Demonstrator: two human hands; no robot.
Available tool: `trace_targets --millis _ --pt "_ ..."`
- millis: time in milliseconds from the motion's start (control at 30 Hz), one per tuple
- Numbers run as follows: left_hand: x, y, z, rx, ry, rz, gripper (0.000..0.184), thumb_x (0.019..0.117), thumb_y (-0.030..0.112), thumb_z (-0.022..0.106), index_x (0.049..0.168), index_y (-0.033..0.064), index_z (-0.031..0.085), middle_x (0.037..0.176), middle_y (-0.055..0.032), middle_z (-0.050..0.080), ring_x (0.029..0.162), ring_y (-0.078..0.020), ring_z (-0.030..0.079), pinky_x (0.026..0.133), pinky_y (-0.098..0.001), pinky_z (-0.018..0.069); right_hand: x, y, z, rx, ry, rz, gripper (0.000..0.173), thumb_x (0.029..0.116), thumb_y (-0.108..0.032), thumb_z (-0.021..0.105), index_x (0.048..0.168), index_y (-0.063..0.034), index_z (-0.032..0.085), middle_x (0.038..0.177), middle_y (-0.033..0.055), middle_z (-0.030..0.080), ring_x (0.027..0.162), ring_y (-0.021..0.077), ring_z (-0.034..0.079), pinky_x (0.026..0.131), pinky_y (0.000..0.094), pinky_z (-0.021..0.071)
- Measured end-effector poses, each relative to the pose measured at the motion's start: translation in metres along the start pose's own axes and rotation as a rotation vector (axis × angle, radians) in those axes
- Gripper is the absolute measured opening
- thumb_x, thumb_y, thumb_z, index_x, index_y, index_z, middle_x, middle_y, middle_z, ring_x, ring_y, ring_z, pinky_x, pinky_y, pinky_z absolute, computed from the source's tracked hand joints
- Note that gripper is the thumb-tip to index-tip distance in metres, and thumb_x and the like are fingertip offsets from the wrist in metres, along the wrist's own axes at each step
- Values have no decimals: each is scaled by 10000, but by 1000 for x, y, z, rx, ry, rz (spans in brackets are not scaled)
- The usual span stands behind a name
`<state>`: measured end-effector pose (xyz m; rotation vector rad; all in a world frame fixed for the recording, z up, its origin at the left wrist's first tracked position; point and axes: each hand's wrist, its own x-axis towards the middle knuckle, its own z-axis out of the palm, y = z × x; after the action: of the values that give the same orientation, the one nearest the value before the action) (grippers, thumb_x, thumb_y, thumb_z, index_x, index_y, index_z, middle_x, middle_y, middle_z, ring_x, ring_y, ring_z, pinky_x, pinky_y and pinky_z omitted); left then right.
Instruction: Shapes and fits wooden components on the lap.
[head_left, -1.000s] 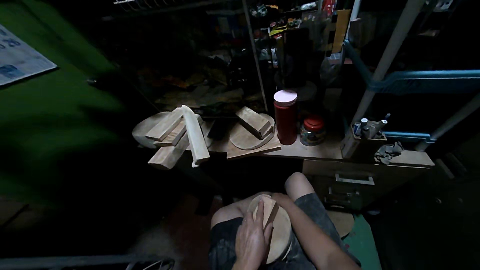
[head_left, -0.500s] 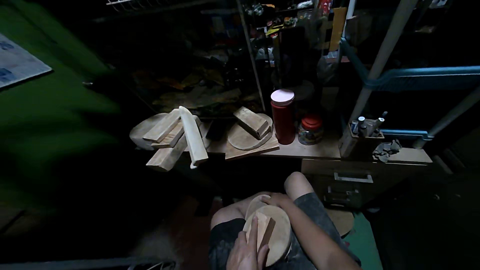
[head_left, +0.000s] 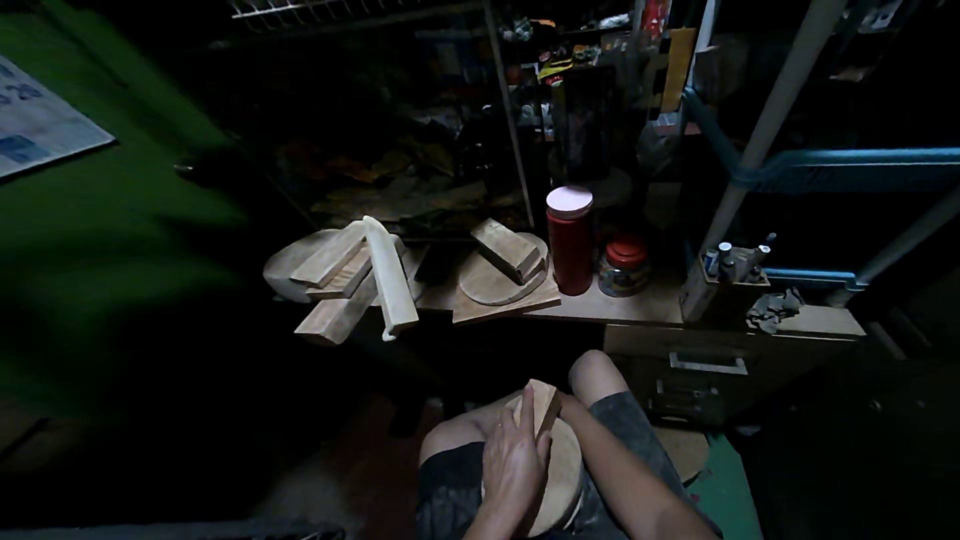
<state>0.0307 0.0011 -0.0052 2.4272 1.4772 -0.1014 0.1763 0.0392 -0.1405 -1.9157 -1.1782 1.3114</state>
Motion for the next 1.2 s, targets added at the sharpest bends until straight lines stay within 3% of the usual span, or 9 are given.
trace_targets --millis 167,333,467,733,833,900,967,1100,1200 --pt "-16 -3 -6 -3 -43 -1 828 992 421 643 1658 208 199 1424 -305 516 1168 -439 632 970 -523 531 -6 -8 3 206 13 71 423 1122 -184 430 1447 73 514 1528 238 503 1463 307 443 1234 430 312" --pt "-57 -21 -7 -40 -55 19 820 989 398 650 1642 117 243 1335 -361 552 1135 -509 626 941 -589 528 -3 -32 -14 -236 -207 127 782 1044 -655 400 1512 -37 502 1555 244 476 1473 400 422 1206 631 298" --pt "-77 -40 4 -53 -15 63 820 980 411 650 1629 82 272 1265 -353 589 1091 -500 642 923 -580 539 0 -29 -12 -266 -214 162 835 1020 -715 371 1513 -55 505 1547 225 494 1468 380 436 1197 625 319" --pt "-49 -25 0 -76 25 58 773 978 386 658 1623 133 316 1304 -327 585 1107 -485 637 921 -581 529 0 -31 -14 -250 -224 130 790 1052 -648 385 1493 -4 510 1543 258 483 1469 401 428 1201 625 306" --pt "-26 -13 2 -59 26 54 782 983 395 650 1637 169 283 1324 -295 585 1142 -454 629 946 -551 525 -25 -34 -15 -51 -92 83 506 1134 -309 401 1500 30 482 1578 226 453 1502 335 394 1253 498 264" --pt "-11 -7 2 -48 25 57 781 987 407 644 1640 186 276 1359 -290 575 1185 -443 620 990 -537 515 -12 -9 2 80 71 24 429 1117 -174 440 1463 72 503 1536 235 502 1461 320 454 1236 428 316" --pt "-2 -3 1 -30 22 60 781 990 418 638 1642 196 270 1355 -283 574 1183 -434 621 989 -530 515 15 20 12 49 83 -34 455 1107 -191 462 1466 88 487 1525 263 499 1457 342 453 1231 446 324" --pt "-8 -3 -4 -9 -26 41 815 984 431 652 1651 216 237 1374 -286 556 1181 -428 621 982 -518 522 0 7 9 225 86 16 410 1115 -159 449 1430 92 523 1498 252 529 1435 305 479 1222 415 338" --pt "-30 -11 -5 -37 -41 50 827 977 413 671 1649 189 244 1344 -312 562 1143 -454 633 940 -543 536 -16 -20 -9 -48 -83 15 508 1128 -342 406 1495 -5 509 1546 221 497 1471 330 442 1236 498 307"
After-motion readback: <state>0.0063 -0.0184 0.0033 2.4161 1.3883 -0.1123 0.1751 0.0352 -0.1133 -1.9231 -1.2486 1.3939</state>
